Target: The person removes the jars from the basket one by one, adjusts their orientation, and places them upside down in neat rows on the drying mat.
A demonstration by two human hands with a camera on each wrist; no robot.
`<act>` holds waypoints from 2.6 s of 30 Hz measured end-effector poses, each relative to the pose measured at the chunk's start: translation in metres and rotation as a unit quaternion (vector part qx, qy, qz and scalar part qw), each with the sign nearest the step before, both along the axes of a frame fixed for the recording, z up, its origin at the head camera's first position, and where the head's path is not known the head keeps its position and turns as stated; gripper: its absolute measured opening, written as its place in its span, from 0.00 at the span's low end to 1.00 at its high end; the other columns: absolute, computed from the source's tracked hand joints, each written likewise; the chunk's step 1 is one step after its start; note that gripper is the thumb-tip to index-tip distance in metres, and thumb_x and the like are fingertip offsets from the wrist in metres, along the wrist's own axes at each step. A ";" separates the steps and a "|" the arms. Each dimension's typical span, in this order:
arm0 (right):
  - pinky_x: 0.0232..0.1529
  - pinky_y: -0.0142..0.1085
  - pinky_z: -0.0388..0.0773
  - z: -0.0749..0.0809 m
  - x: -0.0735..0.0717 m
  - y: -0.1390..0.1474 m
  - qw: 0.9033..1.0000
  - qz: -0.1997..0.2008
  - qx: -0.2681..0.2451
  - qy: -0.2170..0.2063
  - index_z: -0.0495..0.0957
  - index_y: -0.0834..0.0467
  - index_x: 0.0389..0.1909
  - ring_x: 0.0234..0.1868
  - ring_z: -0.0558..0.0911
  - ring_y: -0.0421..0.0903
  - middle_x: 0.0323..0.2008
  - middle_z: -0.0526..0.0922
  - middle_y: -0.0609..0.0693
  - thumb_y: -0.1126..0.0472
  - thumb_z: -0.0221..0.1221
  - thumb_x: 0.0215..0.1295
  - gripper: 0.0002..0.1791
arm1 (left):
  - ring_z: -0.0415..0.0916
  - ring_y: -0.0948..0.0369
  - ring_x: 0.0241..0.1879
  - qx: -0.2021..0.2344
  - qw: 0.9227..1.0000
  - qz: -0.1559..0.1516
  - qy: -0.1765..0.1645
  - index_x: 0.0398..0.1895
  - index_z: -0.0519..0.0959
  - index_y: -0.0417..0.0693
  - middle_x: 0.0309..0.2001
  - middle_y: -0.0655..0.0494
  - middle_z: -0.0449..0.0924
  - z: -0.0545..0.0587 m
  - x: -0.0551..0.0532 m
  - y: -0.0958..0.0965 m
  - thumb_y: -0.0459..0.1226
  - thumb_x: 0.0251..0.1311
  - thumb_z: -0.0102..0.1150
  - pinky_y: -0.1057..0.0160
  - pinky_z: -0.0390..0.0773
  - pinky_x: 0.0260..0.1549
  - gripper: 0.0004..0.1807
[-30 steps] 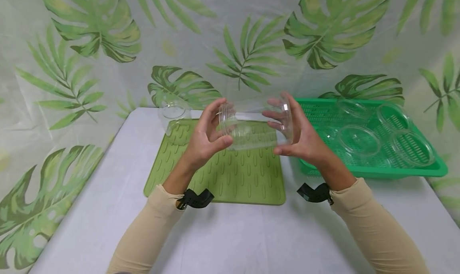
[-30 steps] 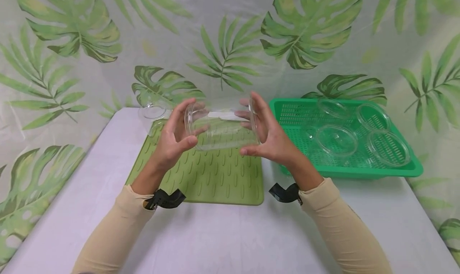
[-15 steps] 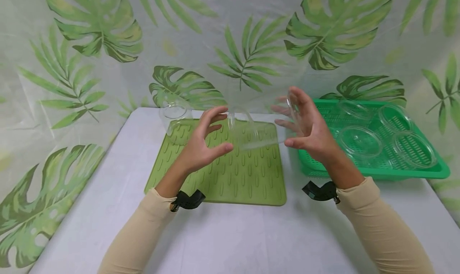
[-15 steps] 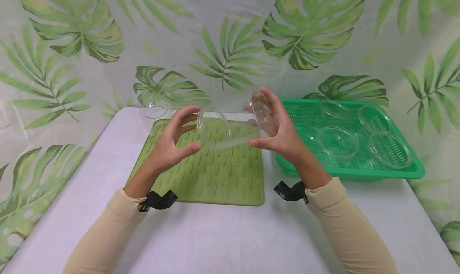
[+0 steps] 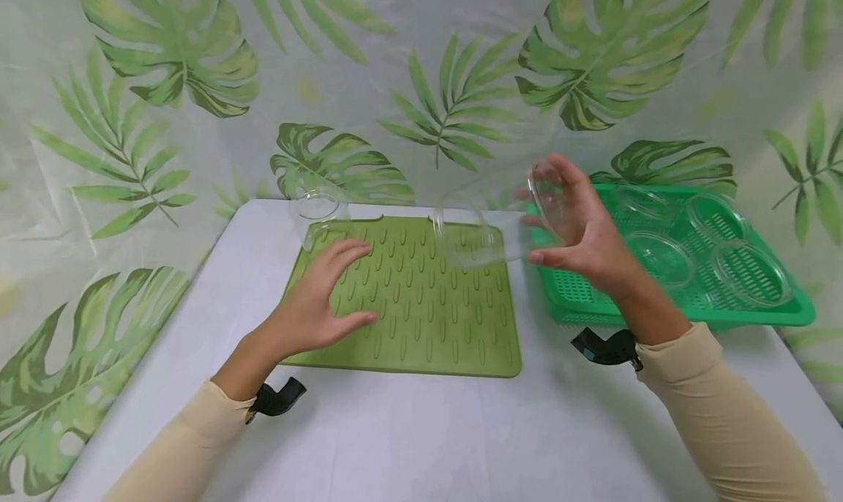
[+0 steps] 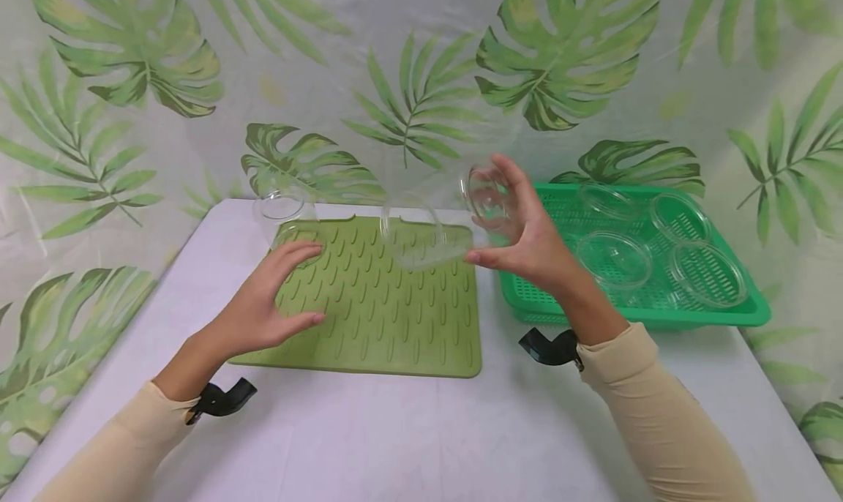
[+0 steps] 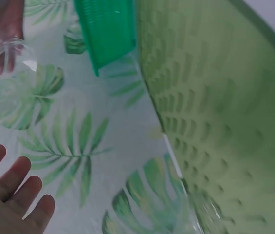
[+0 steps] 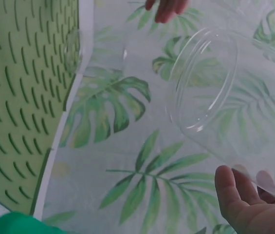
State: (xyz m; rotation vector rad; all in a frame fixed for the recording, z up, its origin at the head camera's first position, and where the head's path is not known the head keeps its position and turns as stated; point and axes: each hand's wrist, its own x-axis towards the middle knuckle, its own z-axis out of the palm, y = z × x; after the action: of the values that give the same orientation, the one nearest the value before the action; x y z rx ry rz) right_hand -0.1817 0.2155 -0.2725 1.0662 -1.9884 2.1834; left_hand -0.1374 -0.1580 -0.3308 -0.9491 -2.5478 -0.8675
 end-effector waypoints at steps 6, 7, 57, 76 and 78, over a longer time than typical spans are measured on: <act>0.61 0.32 0.78 0.004 0.001 0.005 1.000 0.007 -0.005 0.011 0.50 0.54 0.77 0.67 0.72 0.42 0.66 0.66 0.46 0.80 0.69 0.49 0.57 | 0.67 0.47 0.66 -0.082 0.992 -0.003 0.092 0.65 0.70 0.37 0.65 0.44 0.71 -0.013 0.013 -0.033 0.45 0.42 0.79 0.46 0.70 0.64 0.46; 0.61 0.31 0.78 0.004 0.001 0.006 1.000 0.008 -0.004 0.013 0.50 0.55 0.77 0.67 0.72 0.42 0.67 0.65 0.46 0.80 0.68 0.50 0.56 | 0.68 0.47 0.66 -0.088 0.991 -0.002 0.096 0.65 0.71 0.37 0.65 0.43 0.71 -0.014 0.015 -0.037 0.45 0.42 0.79 0.45 0.70 0.63 0.45; 0.52 0.19 0.74 0.028 -0.002 0.028 0.961 -0.100 0.233 0.112 0.48 0.53 0.79 0.65 0.71 0.32 0.72 0.63 0.46 0.83 0.67 0.45 0.61 | 0.61 0.34 0.70 -0.201 0.953 0.100 -0.201 0.67 0.68 0.30 0.71 0.31 0.61 -0.076 0.022 -0.102 0.47 0.60 0.66 0.35 0.66 0.65 0.39; 0.52 0.18 0.74 0.028 -0.011 0.012 0.953 -0.099 0.276 0.082 0.45 0.49 0.79 0.67 0.69 0.33 0.75 0.58 0.60 0.76 0.70 0.50 0.61 | 0.61 0.35 0.70 -0.200 0.947 0.116 -0.224 0.67 0.68 0.30 0.71 0.32 0.62 -0.072 0.019 -0.096 0.47 0.58 0.69 0.37 0.67 0.66 0.40; 0.52 0.18 0.73 0.028 -0.012 0.010 0.949 -0.102 0.288 0.071 0.45 0.47 0.79 0.68 0.69 0.38 0.75 0.58 0.58 0.73 0.71 0.51 0.60 | 0.60 0.35 0.70 -0.201 0.946 0.119 -0.225 0.67 0.68 0.30 0.71 0.32 0.62 -0.072 0.019 -0.096 0.47 0.58 0.69 0.37 0.66 0.66 0.40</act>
State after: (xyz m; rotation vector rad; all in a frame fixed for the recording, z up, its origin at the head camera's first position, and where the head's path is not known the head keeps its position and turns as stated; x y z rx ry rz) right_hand -0.1936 0.2255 -0.2443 0.9536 -2.5966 1.4084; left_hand -0.1180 -0.2538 -0.4031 -0.5607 -3.2363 -0.5489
